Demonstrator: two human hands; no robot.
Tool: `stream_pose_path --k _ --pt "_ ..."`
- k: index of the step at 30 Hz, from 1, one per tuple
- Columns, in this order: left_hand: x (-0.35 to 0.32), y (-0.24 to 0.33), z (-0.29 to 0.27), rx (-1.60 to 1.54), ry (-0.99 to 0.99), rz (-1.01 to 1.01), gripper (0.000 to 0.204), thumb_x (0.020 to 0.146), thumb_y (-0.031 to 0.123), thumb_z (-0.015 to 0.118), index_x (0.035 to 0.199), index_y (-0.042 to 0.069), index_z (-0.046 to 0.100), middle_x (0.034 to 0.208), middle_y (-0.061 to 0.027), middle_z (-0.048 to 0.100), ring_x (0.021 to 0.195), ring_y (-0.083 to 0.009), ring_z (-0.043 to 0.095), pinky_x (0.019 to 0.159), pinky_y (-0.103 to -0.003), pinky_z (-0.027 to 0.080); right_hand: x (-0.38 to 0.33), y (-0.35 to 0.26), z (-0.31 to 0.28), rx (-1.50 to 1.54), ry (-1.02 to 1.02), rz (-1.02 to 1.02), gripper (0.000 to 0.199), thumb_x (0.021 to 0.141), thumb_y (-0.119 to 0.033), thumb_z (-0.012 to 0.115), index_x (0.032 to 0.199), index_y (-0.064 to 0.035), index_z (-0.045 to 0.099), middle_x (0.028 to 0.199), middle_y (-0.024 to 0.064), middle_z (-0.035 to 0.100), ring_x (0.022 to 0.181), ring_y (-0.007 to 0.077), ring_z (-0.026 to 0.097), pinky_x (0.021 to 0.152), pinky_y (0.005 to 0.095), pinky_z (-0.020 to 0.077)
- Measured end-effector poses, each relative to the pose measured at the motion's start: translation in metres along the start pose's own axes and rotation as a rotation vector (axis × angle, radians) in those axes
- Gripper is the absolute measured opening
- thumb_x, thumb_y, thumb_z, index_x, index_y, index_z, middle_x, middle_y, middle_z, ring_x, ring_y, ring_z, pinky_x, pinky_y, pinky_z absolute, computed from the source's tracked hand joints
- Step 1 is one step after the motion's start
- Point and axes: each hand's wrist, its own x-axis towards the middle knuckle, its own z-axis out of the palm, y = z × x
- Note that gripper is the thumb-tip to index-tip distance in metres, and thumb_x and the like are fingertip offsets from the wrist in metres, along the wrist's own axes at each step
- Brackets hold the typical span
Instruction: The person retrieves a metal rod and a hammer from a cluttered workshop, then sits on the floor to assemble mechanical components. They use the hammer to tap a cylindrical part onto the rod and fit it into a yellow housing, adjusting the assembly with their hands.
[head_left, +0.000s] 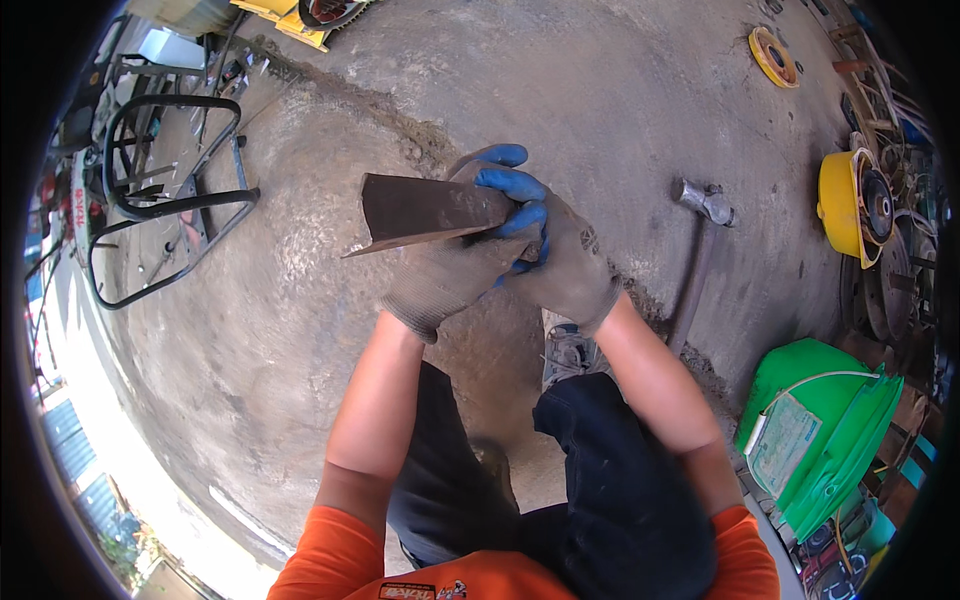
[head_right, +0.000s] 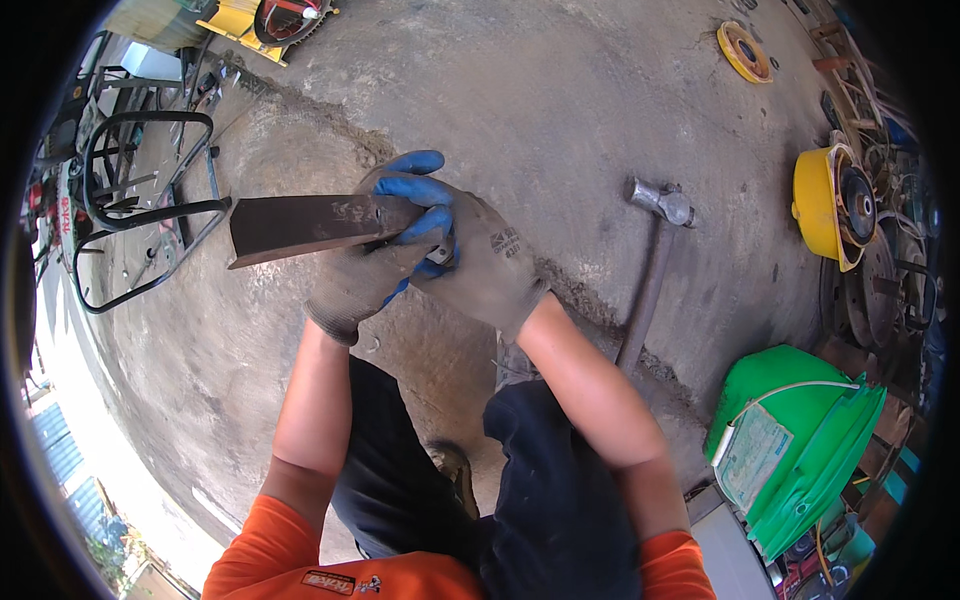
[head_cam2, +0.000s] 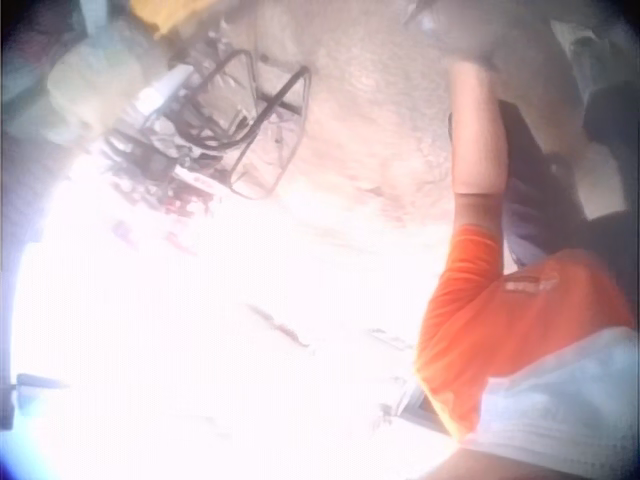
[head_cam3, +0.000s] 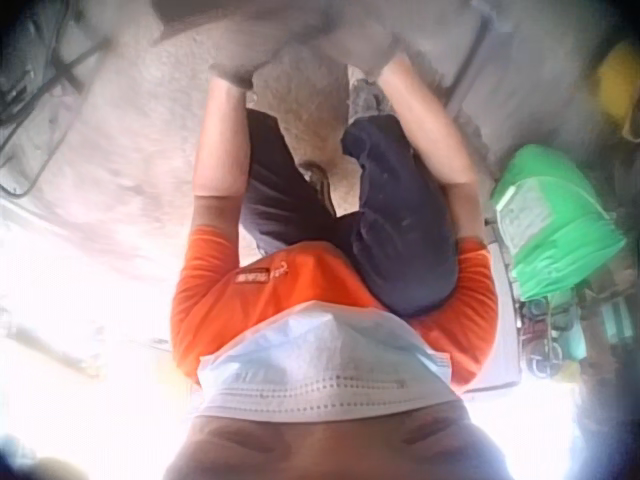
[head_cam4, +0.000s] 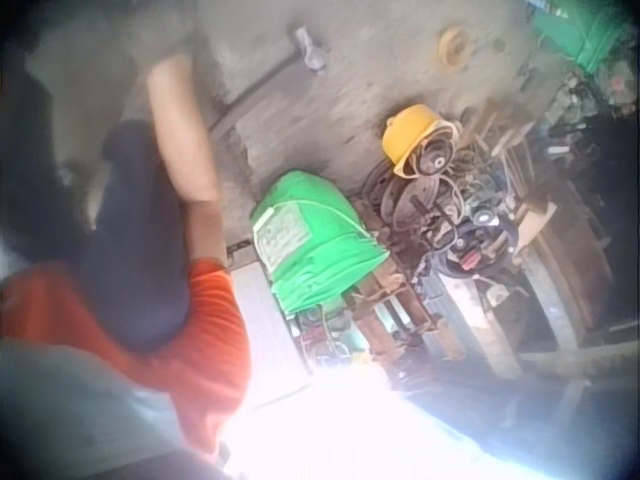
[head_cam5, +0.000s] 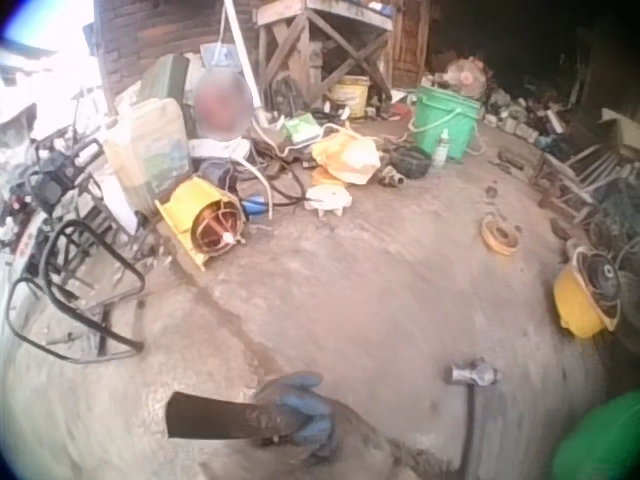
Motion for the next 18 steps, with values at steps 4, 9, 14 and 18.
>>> stream_pose_path --k 4,9,14,18 --pt "0.001 -0.009 0.005 -0.071 0.041 -0.042 0.034 0.080 0.001 0.075 0.112 0.005 0.062 0.125 -0.0115 0.059 0.105 -0.0170 0.061 0.088 -0.033 0.053 -0.009 0.026 0.013 0.041 0.122 -0.059 0.073 0.072 -0.024 0.081 0.133 -0.0003 0.047 0.123 0.0229 0.057 0.115 0.0373 0.058 0.095 0.0447 0.0498" --pt "0.003 -0.011 0.006 -0.101 0.074 -0.085 0.031 0.077 -0.003 0.076 0.104 0.003 0.062 0.121 -0.0132 0.061 0.103 -0.0157 0.062 0.089 -0.031 0.053 -0.015 0.015 0.007 -0.167 0.157 -0.104 0.073 0.075 -0.025 0.080 0.136 -0.0047 0.046 0.127 0.0231 0.053 0.116 0.0403 0.057 0.096 0.0449 0.0494" --pt "0.007 -0.019 0.007 -0.334 0.009 0.017 0.032 0.083 0.009 0.075 0.111 0.001 0.062 0.120 -0.0141 0.061 0.101 -0.0143 0.062 0.086 -0.029 0.053 -0.025 0.037 -0.001 -0.141 0.156 -0.114 0.073 0.077 -0.026 0.079 0.139 -0.0088 0.046 0.125 0.0229 0.054 0.117 0.0405 0.056 0.097 0.0450 0.0492" --pt "0.008 -0.038 -0.005 -0.353 -0.018 0.169 0.041 0.090 0.031 0.069 0.113 -0.002 0.061 0.118 -0.0140 0.062 0.107 -0.0233 0.060 0.097 -0.039 0.047 -0.037 0.037 -0.020 -0.184 0.117 -0.022 0.069 0.079 -0.023 0.078 0.138 -0.0059 0.048 0.123 0.0218 0.056 0.110 0.0364 0.060 0.096 0.0438 0.0501"
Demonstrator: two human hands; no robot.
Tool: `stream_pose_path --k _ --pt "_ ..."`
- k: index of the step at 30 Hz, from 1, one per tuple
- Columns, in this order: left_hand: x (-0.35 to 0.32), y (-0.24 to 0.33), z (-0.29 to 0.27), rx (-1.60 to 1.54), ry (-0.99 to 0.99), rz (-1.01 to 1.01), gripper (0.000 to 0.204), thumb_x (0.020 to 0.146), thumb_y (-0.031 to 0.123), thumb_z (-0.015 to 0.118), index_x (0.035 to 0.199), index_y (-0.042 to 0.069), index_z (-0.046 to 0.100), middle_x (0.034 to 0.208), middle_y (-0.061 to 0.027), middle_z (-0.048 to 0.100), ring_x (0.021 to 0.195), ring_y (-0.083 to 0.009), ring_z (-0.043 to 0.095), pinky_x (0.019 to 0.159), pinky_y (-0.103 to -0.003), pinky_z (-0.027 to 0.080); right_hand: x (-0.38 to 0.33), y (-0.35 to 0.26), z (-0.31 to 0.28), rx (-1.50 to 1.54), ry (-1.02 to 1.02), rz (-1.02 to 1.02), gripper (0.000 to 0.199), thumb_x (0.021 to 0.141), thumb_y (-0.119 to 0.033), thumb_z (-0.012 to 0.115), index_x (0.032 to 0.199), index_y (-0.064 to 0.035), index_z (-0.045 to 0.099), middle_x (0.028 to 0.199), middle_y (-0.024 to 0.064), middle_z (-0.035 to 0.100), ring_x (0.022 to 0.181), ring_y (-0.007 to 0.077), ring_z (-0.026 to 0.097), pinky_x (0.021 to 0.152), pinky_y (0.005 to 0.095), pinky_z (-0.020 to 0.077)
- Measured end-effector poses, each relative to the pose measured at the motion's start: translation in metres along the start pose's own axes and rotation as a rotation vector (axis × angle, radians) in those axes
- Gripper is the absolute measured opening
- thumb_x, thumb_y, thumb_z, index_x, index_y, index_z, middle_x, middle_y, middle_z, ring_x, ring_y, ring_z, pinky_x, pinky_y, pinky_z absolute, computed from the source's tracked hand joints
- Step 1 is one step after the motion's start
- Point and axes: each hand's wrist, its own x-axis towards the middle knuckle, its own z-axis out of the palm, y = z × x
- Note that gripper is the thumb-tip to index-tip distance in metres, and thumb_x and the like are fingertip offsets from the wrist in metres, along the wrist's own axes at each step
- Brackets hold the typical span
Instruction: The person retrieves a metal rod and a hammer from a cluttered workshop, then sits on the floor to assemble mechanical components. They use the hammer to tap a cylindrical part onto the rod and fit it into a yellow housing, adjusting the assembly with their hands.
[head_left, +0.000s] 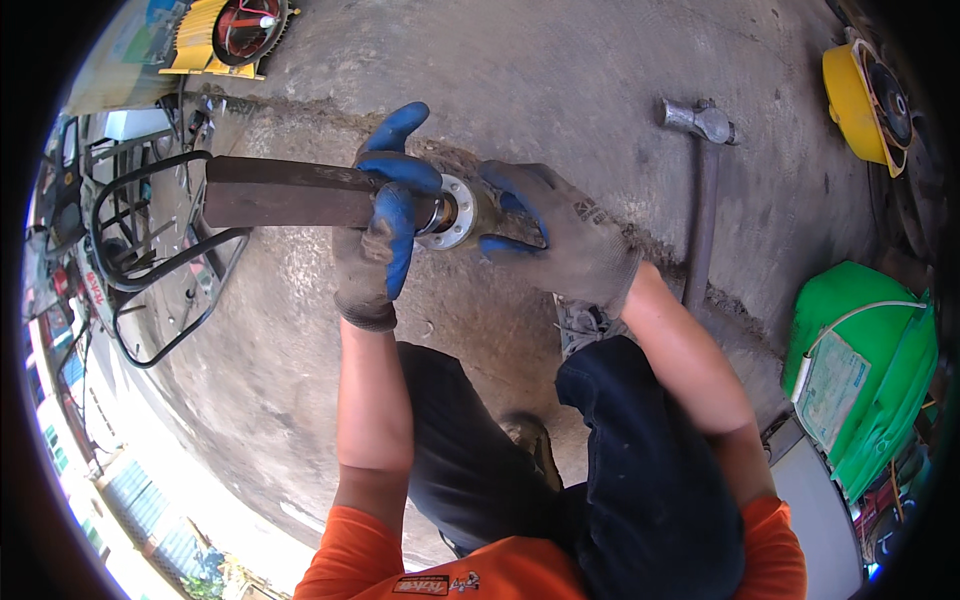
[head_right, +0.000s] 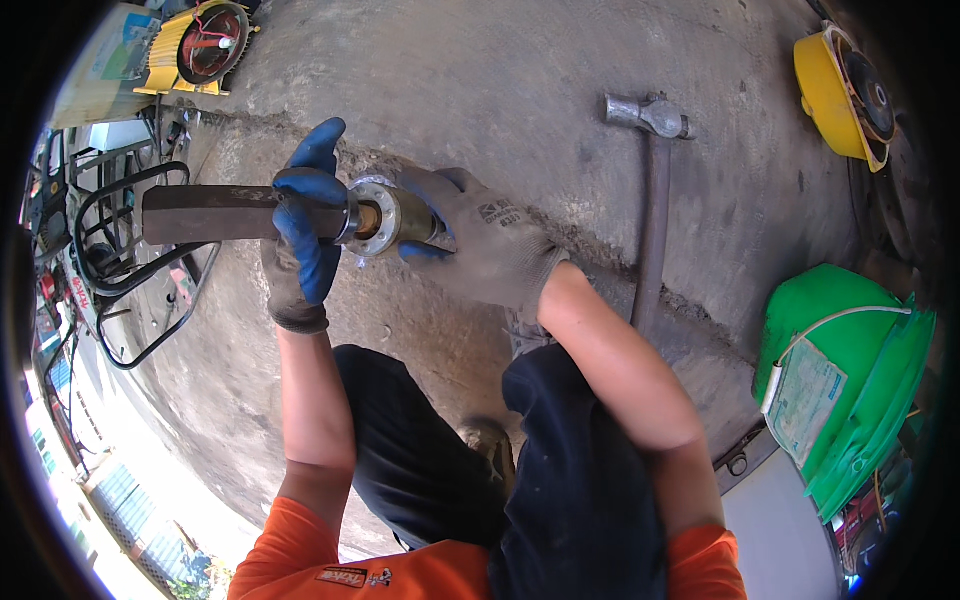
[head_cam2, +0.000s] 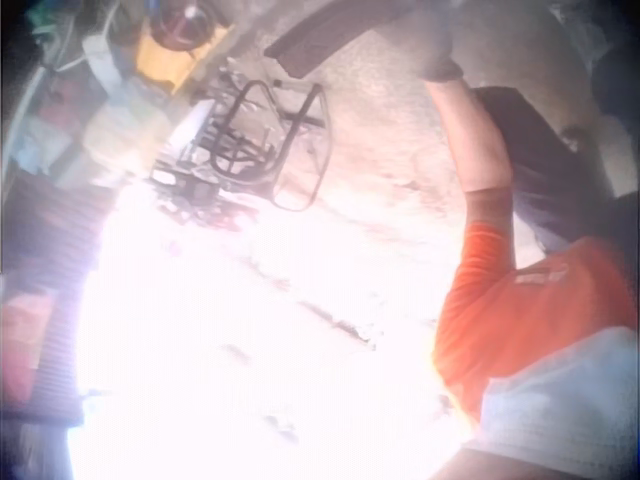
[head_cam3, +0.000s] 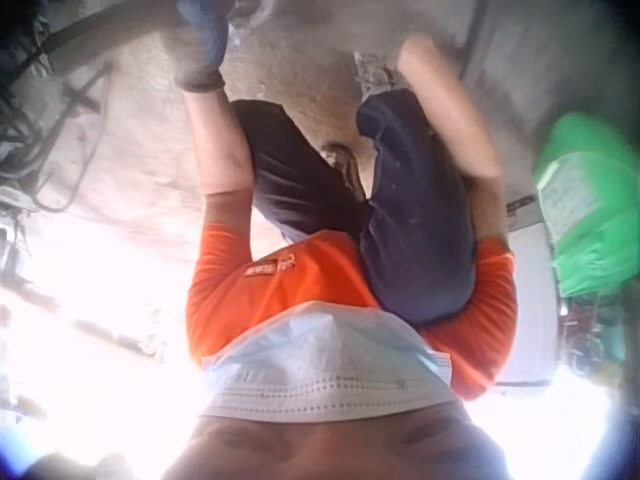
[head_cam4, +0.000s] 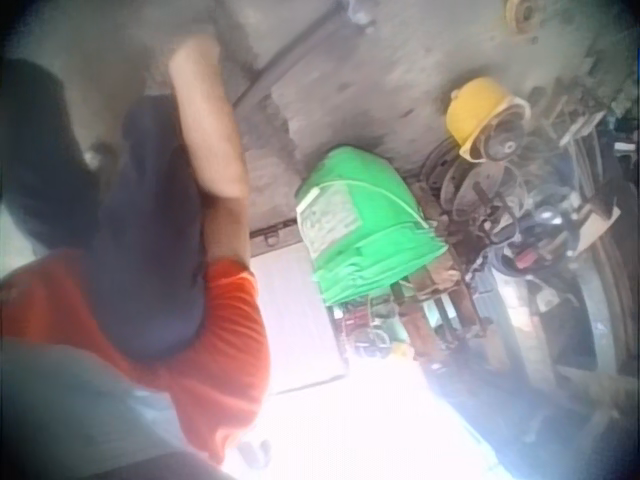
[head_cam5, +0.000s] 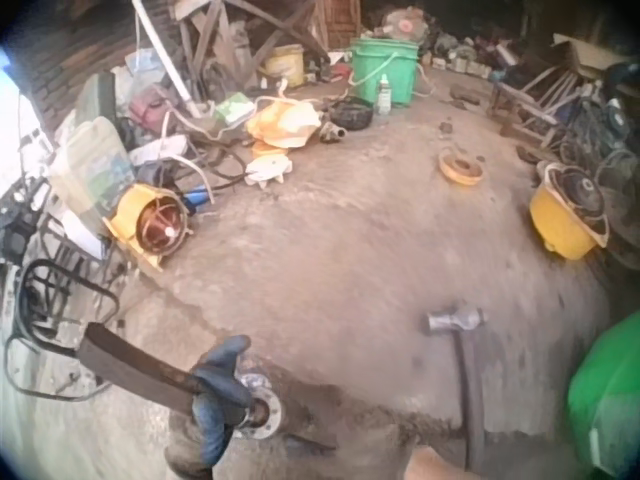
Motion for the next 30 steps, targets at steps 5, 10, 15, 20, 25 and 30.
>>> stream_pose_path --k 5,10,15,20,25,30 --pt "-0.003 0.000 -0.007 0.065 0.025 -0.014 0.025 0.091 0.020 0.069 0.107 0.002 0.062 0.109 -0.0124 0.063 0.115 -0.0290 0.059 0.099 -0.042 0.046 -0.018 0.042 -0.067 0.304 0.501 0.431 0.047 0.089 -0.019 0.071 0.127 0.0029 0.057 0.115 0.0135 0.065 0.101 0.0202 0.064 0.091 0.0330 0.0512" --pt "-0.003 0.017 0.019 0.088 0.175 -0.156 0.017 0.088 0.000 0.068 0.104 0.005 0.062 0.098 -0.0089 0.065 0.107 -0.0220 0.063 0.088 -0.033 0.051 -0.058 0.105 -0.101 0.063 0.707 0.410 0.037 0.091 -0.014 0.068 0.122 0.0039 0.061 0.113 0.0110 0.068 0.100 0.0144 0.064 0.089 0.0285 0.0506" --pt "-0.010 0.009 0.031 0.163 0.107 -0.099 0.029 0.082 -0.006 0.072 0.106 0.004 0.061 0.104 -0.0077 0.064 0.101 -0.0150 0.062 0.085 -0.029 0.053 -0.015 -0.039 -0.097 0.409 0.262 -0.009 0.063 0.080 -0.019 0.079 0.134 0.0004 0.054 0.125 0.0143 0.062 0.093 0.0146 0.064 0.082 0.0272 0.0509" --pt "-0.040 -0.004 0.035 0.054 0.149 -0.367 0.062 0.072 0.011 0.084 0.125 0.002 0.054 0.119 -0.0120 0.061 0.108 -0.0239 0.063 0.094 -0.035 0.052 0.034 -0.097 -0.074 0.080 -0.147 -0.329 0.082 0.066 -0.019 0.089 0.137 -0.0026 0.051 0.126 0.0139 0.062 0.101 0.0175 0.066 0.087 0.0306 0.0527" --pt "-0.035 -0.011 0.046 0.465 0.085 -0.057 0.062 0.067 0.018 0.085 0.119 0.002 0.056 0.123 -0.0183 0.055 0.109 -0.0339 0.060 0.091 -0.040 0.052 0.029 -0.096 -0.068 0.047 -0.181 -0.260 0.055 0.071 -0.009 0.084 0.120 -0.0033 0.061 0.110 0.0086 0.068 0.098 0.0173 0.068 0.086 0.0306 0.0549" --pt "-0.041 -0.004 0.051 0.139 0.118 -0.162 0.048 0.073 0.015 0.084 0.114 0.006 0.061 0.112 -0.0087 0.061 0.099 -0.0200 0.062 0.085 -0.033 0.052 0.023 -0.106 -0.059 0.060 -0.267 -0.243 0.056 0.070 -0.006 0.085 0.120 -0.0019 0.059 0.113 0.0087 0.066 0.099 0.0154 0.066 0.086 0.0298 0.0544"
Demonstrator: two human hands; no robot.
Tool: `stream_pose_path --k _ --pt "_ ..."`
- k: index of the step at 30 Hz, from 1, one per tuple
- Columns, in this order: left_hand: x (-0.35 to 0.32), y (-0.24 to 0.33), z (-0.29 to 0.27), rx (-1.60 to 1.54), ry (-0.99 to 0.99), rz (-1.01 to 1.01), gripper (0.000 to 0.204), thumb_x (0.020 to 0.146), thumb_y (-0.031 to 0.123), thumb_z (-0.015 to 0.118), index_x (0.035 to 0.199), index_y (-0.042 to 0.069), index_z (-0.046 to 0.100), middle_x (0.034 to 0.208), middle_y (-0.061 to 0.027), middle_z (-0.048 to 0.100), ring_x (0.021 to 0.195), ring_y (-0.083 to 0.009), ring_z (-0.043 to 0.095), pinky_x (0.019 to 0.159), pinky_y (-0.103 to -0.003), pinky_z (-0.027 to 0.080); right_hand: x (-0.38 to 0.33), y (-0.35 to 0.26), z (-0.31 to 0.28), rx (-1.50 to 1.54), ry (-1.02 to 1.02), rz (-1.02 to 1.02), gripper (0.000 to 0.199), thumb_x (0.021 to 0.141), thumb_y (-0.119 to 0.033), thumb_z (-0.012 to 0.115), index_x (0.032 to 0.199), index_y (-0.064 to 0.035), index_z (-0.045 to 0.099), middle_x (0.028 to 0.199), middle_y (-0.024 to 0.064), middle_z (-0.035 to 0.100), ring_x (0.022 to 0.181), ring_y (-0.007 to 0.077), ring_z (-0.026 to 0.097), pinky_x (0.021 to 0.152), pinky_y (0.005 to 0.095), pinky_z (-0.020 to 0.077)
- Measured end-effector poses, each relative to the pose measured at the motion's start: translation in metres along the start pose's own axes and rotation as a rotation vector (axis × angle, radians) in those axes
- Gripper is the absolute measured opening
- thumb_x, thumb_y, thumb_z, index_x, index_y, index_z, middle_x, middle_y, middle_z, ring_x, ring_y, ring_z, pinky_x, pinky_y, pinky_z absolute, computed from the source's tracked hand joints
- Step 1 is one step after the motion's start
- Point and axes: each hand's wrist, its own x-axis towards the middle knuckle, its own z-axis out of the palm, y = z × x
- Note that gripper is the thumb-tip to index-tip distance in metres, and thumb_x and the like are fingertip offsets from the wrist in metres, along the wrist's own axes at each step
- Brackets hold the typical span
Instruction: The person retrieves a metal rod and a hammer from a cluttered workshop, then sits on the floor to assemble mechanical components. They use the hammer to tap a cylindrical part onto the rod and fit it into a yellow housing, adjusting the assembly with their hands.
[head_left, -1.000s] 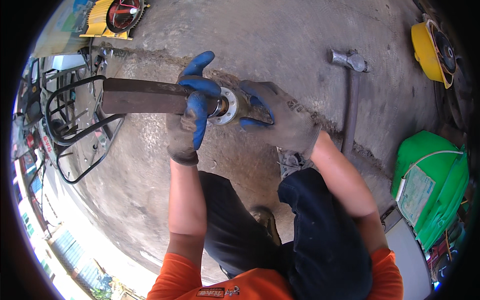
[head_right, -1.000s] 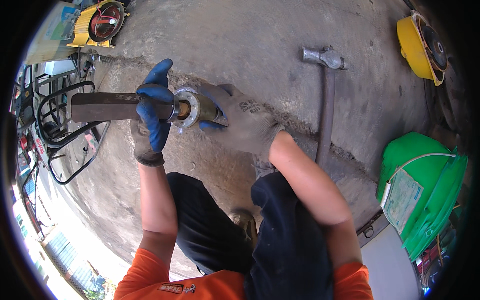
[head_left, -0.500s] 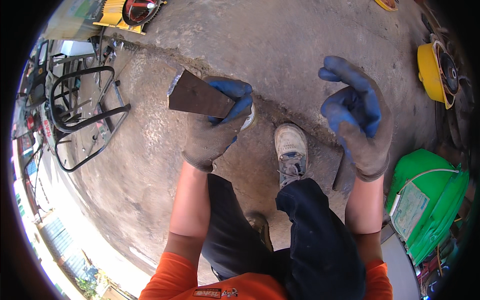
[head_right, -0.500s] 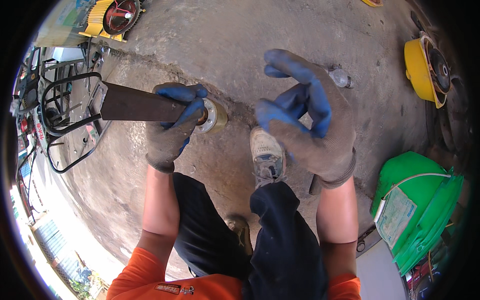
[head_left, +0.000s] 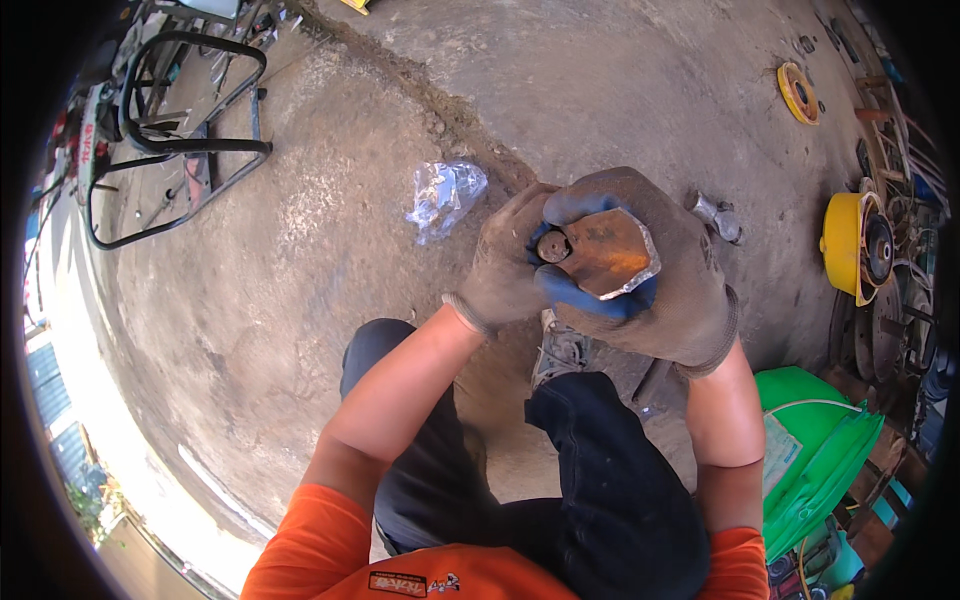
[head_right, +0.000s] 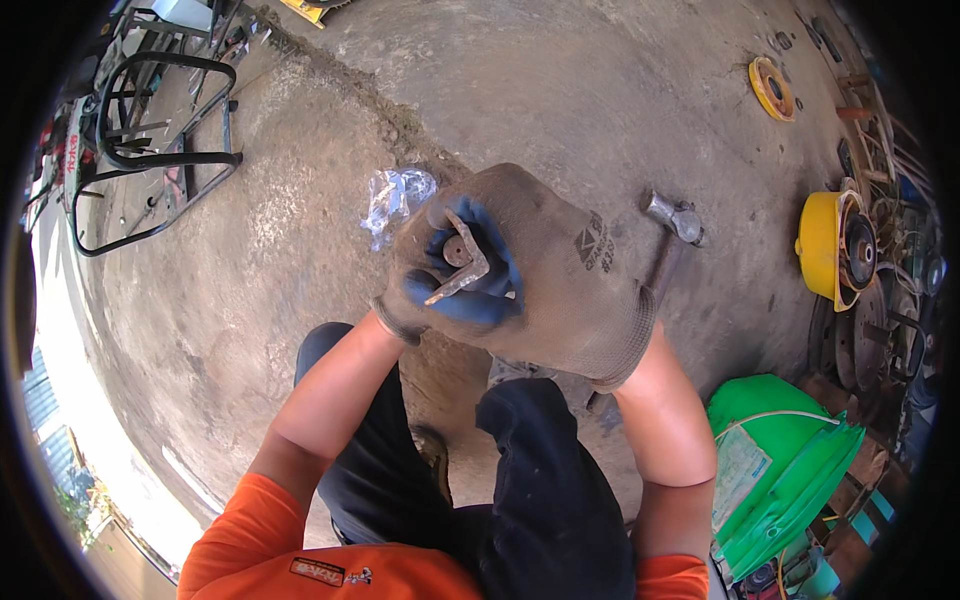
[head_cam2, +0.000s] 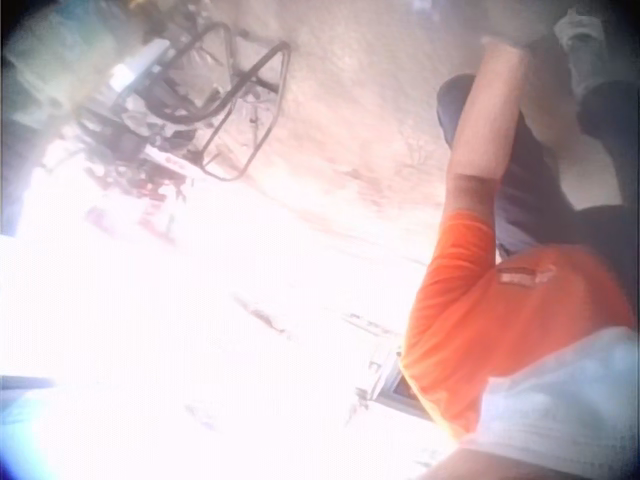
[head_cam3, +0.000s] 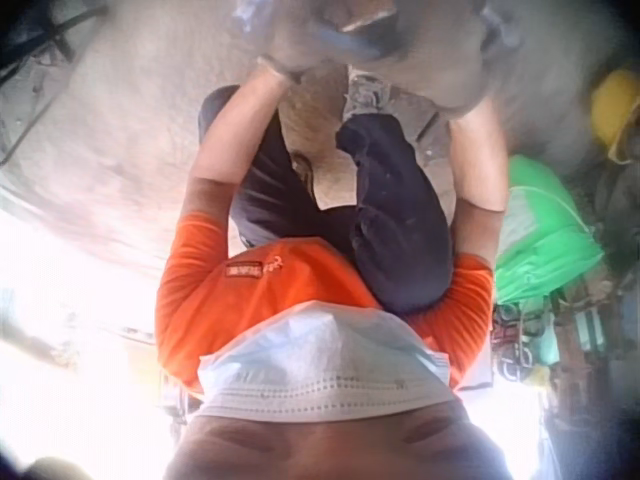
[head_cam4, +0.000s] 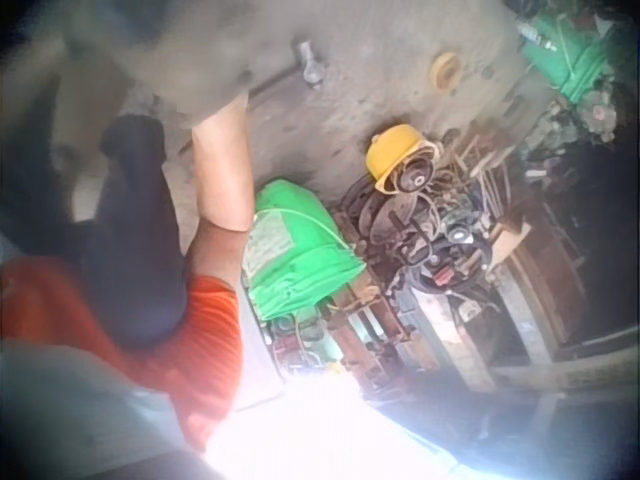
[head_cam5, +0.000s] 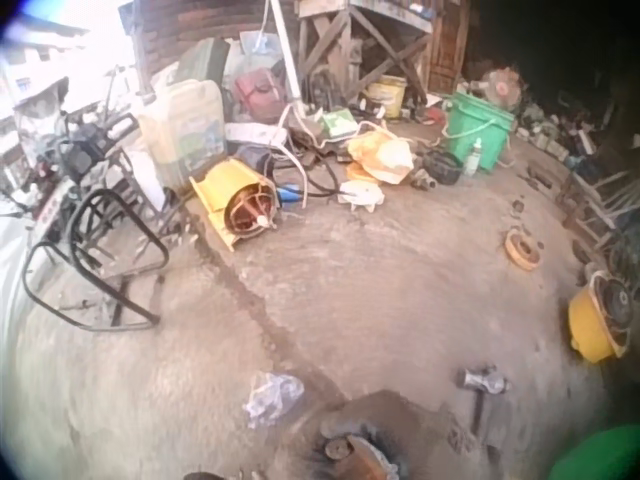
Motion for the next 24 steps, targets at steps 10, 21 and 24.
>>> stream_pose_path --k 10,21,24 --pt "0.012 0.020 0.002 0.414 0.082 0.095 0.035 0.072 0.011 0.083 0.100 0.002 0.063 0.100 -0.0106 0.062 0.090 -0.0242 0.064 0.079 -0.035 0.052 -0.118 0.143 -0.076 -0.205 0.970 0.715 0.063 0.087 -0.040 0.072 0.130 0.0025 0.053 0.106 0.0149 0.066 0.089 0.0239 0.065 0.078 0.0351 0.0523" --pt "0.018 0.013 0.001 0.347 0.109 0.117 0.042 0.067 0.010 0.085 0.102 0.002 0.062 0.098 -0.0103 0.064 0.088 -0.0255 0.066 0.078 -0.036 0.054 -0.148 0.207 -0.084 0.092 0.491 1.185 0.033 0.077 -0.020 0.074 0.101 -0.0009 0.062 0.079 0.0090 0.063 0.068 0.0216 0.063 0.061 0.0357 0.0542" --pt "0.016 0.009 0.000 0.449 0.114 0.114 0.045 0.066 0.011 0.085 0.103 0.003 0.062 0.100 -0.0118 0.063 0.090 -0.0298 0.065 0.079 -0.039 0.054 -0.128 0.105 -0.076 -0.012 0.570 1.014 0.025 0.077 -0.010 0.072 0.097 -0.0011 0.060 0.071 0.0049 0.058 0.059 0.0145 0.058 0.050 0.0302 0.0512"
